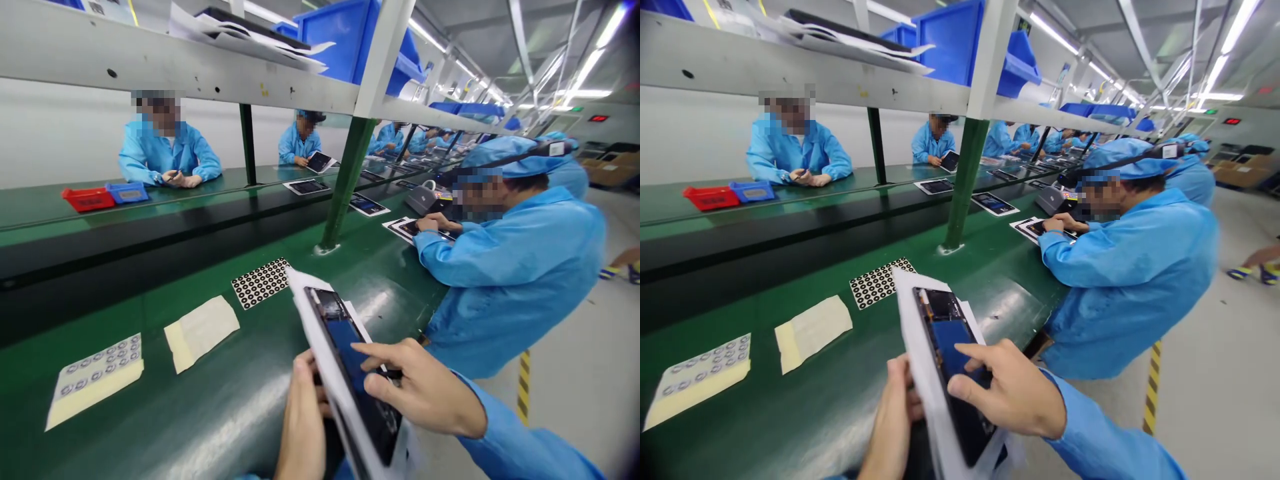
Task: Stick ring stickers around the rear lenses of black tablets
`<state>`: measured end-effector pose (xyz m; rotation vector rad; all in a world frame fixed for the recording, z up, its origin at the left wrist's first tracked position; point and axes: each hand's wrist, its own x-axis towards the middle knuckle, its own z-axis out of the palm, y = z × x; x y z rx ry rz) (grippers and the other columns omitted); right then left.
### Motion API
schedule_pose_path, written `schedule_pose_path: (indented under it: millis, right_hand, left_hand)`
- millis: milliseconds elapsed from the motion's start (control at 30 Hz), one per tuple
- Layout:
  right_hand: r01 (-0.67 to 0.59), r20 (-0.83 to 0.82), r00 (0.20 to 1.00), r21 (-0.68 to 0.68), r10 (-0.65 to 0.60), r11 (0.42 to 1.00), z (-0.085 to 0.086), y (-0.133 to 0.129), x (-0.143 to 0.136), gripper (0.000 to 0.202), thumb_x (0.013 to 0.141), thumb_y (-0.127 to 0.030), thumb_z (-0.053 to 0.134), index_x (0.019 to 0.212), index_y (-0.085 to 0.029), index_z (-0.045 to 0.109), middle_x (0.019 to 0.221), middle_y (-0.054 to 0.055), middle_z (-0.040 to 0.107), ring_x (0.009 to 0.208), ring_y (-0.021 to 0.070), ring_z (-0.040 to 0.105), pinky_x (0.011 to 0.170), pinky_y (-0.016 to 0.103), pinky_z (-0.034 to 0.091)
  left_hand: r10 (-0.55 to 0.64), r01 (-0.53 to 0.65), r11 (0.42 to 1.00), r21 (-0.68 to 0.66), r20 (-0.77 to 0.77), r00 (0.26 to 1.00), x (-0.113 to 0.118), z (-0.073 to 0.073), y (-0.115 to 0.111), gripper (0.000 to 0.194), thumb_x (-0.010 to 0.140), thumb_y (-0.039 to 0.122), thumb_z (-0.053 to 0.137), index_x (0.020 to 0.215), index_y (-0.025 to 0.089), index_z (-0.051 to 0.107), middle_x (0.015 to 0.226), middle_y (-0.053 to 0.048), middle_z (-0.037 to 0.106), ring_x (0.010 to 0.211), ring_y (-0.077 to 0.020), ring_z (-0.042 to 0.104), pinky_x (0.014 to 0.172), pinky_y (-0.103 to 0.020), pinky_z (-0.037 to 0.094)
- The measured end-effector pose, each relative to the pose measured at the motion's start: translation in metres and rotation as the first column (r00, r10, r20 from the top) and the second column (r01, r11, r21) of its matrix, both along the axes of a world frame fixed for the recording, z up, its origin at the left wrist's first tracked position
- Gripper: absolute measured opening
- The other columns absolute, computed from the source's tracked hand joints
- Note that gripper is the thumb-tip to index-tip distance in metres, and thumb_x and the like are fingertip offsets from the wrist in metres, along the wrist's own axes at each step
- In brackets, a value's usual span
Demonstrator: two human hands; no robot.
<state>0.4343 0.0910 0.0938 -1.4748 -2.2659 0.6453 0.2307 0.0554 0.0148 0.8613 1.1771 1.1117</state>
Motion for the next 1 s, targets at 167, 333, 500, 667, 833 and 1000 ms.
schedule_pose_path:
  millis: [167,333,500,667,833,1000]
  right_hand:
    - [-0.033,0.099,0.994,-0.072,0.04,0.997,0.044,-0.003,-0.008,0.041,0.085,-0.053,0.072,0.113,-0.023,0.075,0.083,0.003,0.078,0.07,0.0218,0.071,0.066,0.027,0.052]
    - [0.083,0.13,0.989,-0.121,-0.067,0.989,0.046,0.012,0.037,0.031,0.086,-0.043,0.065,0.106,-0.02,0.073,0.086,0.003,0.077,0.075,0.0228,0.071,0.071,0.029,0.056]
    - [0.247,0.08,0.968,-0.166,-0.237,0.955,0.024,0.028,0.092,0.065,0.082,-0.058,0.071,0.134,-0.019,0.062,0.127,0.011,0.073,0.109,0.0332,0.071,0.092,0.041,0.059]
    - [0.329,-0.158,0.892,-0.416,-0.424,0.847,0.032,0.021,0.107,0.059,0.071,-0.054,0.085,0.117,-0.02,0.071,0.113,0.01,0.078,0.102,0.0355,0.074,0.086,0.041,0.062]
    - [0.451,-0.341,0.545,-0.65,-0.766,0.611,0.024,0.0,0.09,0.051,0.069,-0.051,0.087,0.111,-0.025,0.074,0.077,0.008,0.079,0.067,0.0331,0.075,0.059,0.04,0.063]
    - [0.238,-0.388,0.536,-0.782,-0.75,0.575,-0.035,-0.031,0.014,0.064,0.069,-0.057,0.084,0.12,-0.02,0.074,0.085,0.013,0.08,0.076,0.0379,0.077,0.073,0.05,0.064]
  left_hand:
    - [-0.057,0.069,0.979,0.191,-0.07,0.996,0.047,0.023,0.02,0.041,0.098,0.057,0.053,0.108,0.02,0.065,0.11,-0.011,0.074,0.094,-0.0234,0.07,0.082,-0.033,0.055]
    - [-0.061,0.075,0.979,0.192,-0.074,0.995,0.056,0.013,0.035,0.04,0.094,0.059,0.054,0.089,0.02,0.062,0.086,-0.005,0.07,0.077,-0.0202,0.065,0.068,-0.029,0.049]
    - [-0.014,0.011,1.0,-0.021,-0.146,0.989,-0.005,-0.021,0.024,0.05,0.082,0.07,0.058,0.084,0.021,0.058,0.072,0.0,0.061,0.068,-0.0189,0.057,0.063,-0.028,0.043]
    - [-0.018,-0.002,0.977,-0.215,-0.091,0.996,-0.051,-0.045,-0.012,0.055,0.081,0.075,0.059,0.094,0.021,0.058,0.073,0.003,0.061,0.067,-0.0173,0.056,0.061,-0.026,0.042]
    - [0.126,-0.101,0.923,-0.372,0.043,0.991,-0.075,-0.044,-0.057,0.065,0.079,0.076,0.065,0.118,0.025,0.056,0.099,-0.002,0.073,0.079,-0.0198,0.068,0.07,-0.03,0.054]
    - [0.205,-0.144,0.878,-0.457,0.088,0.975,-0.096,-0.044,-0.085,0.085,0.074,0.075,0.073,0.139,0.025,0.05,0.109,-0.008,0.076,0.08,-0.0234,0.075,0.066,-0.032,0.058]
